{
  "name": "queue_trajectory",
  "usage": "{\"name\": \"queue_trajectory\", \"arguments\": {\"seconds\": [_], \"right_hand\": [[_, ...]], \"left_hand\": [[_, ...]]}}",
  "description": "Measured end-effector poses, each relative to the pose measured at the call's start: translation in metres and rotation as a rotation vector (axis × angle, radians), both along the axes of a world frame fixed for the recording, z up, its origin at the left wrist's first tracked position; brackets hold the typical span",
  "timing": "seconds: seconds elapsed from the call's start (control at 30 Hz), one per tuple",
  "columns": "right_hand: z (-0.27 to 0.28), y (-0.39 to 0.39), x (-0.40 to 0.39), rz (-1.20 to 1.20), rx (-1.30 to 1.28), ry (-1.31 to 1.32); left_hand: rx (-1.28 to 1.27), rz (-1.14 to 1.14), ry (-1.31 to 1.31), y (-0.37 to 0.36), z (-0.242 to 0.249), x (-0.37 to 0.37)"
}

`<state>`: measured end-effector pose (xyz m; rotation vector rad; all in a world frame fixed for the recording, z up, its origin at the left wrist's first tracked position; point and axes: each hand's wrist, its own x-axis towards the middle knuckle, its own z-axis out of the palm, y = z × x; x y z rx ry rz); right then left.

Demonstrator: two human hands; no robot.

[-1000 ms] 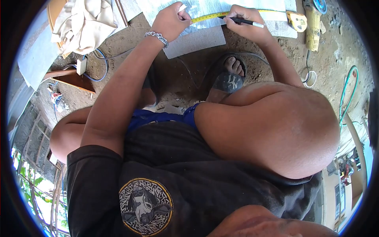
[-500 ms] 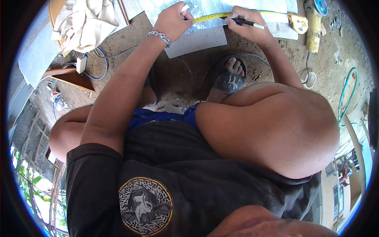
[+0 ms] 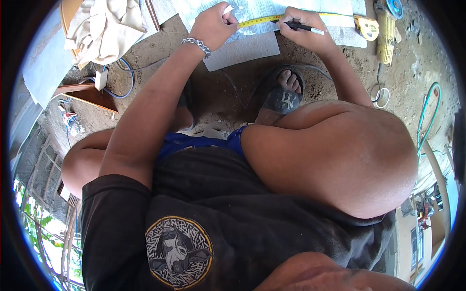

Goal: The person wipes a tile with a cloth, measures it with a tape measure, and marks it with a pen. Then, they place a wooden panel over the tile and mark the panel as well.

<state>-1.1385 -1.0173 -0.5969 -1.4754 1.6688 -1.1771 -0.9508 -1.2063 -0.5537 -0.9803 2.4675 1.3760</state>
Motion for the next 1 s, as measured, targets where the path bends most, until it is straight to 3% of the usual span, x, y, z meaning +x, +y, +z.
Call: {"name": "queue_trajectory", "arguments": {"seconds": [1.0], "right_hand": [[-0.0018, 0.0003, -0.001, 0.005, -0.032, 0.033]], "left_hand": [[0.021, -0.007, -0.035, -0.0013, -0.0025, -0.0029]]}}
